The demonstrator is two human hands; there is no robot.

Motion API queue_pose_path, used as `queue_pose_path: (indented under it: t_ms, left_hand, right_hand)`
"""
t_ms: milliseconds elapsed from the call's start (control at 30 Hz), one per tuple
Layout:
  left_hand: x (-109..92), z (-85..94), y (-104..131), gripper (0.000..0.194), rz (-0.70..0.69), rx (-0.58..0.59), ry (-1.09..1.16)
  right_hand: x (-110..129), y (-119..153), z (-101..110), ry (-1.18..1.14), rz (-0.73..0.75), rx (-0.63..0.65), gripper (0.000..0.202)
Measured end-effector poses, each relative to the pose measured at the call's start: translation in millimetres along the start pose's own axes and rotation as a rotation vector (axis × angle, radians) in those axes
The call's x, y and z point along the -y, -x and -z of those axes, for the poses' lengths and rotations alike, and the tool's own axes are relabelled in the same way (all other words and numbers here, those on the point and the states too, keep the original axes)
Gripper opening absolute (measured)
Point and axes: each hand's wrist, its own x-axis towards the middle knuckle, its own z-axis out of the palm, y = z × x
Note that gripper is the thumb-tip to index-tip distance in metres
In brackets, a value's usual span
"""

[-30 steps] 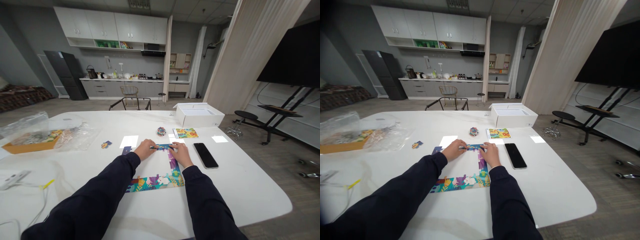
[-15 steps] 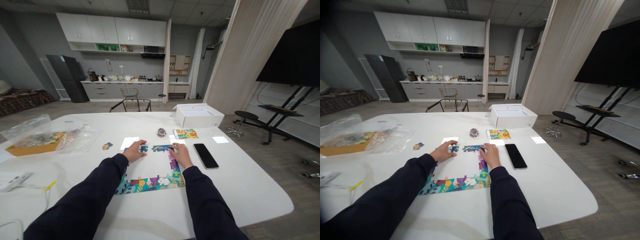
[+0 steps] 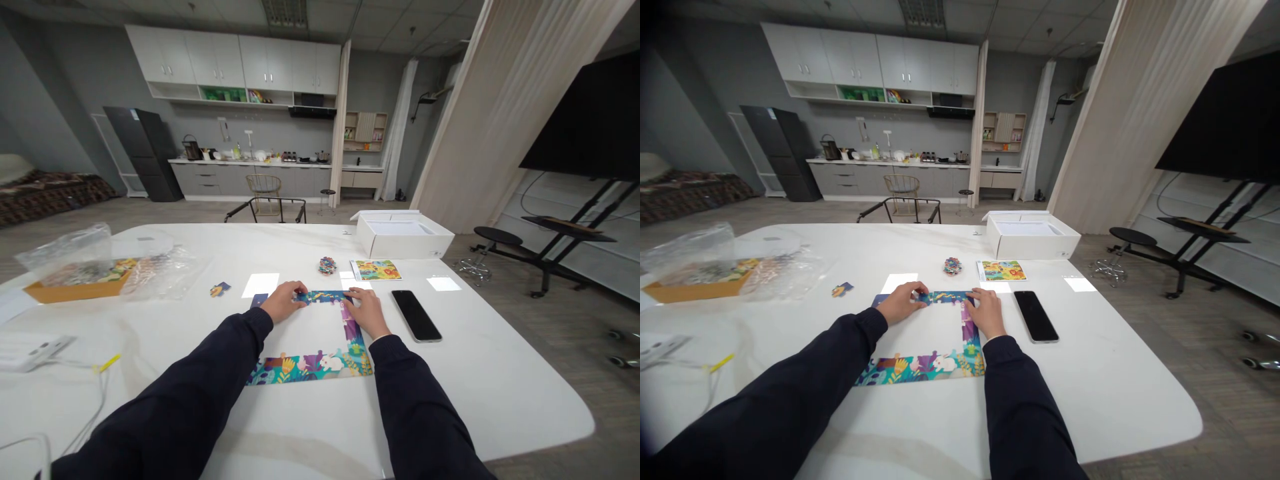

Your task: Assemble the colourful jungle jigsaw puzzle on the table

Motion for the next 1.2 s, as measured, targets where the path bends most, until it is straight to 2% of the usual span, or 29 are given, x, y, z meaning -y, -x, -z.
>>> queue_pose_path:
  t_ms: [100,333,533,633,700,800,900,1000,1067,1100,1200]
  left_hand:
    - [0,-5.2,-1,0.022,0.022,-0.010,-0.059]
    - [4,-7.9,-2,0.020,-0.030,0.000,-0.109]
    - [-3,-9.4,-1,0.022,-0.056,0.055,-0.177]
    - [-6,-1.2,5,0.025,-0.104,0.093,-0.179]
    - [-2,13.8,13,0.032,-0.107,0.064,-0.140]
    - [22,50.4,37,0.032,0.003,-0.096,-0.093]
    - [64,89.7,70,0.025,0.162,-0.353,-0.167]
    - [104,112.5,98,0.031,0.297,-0.594,-0.303]
    - [122,117.2,106,0.041,0.364,-0.627,-0.341]
    - [128,117.7,106,0.046,0.391,-0.607,-0.351]
    - [135,117.5,98,0.049,0.424,-0.547,-0.356]
  right_hand:
    - [-1,0,-1,0.003,-0.001,0.006,0.025]
    - [0,0,-1,0.013,0.000,0.011,0.026]
    - [2,0,1,0.019,-0.009,0.024,0.026]
    - [2,1,2,0.027,-0.002,0.027,0.026]
    - [1,2,2,0.036,0.012,0.034,0.028]
    - [0,2,2,0.049,0.038,0.045,0.029]
    - [-3,2,0,0.042,0.060,0.026,0.030]
    - [-9,0,-2,-0.030,0.076,-0.027,0.039]
    - [-15,-1,-4,-0.088,0.051,-0.058,0.049]
    - [-18,-2,-5,-0.102,0.024,-0.057,0.054]
    - [-28,-5,-8,-0.126,-0.059,-0.041,0.064]
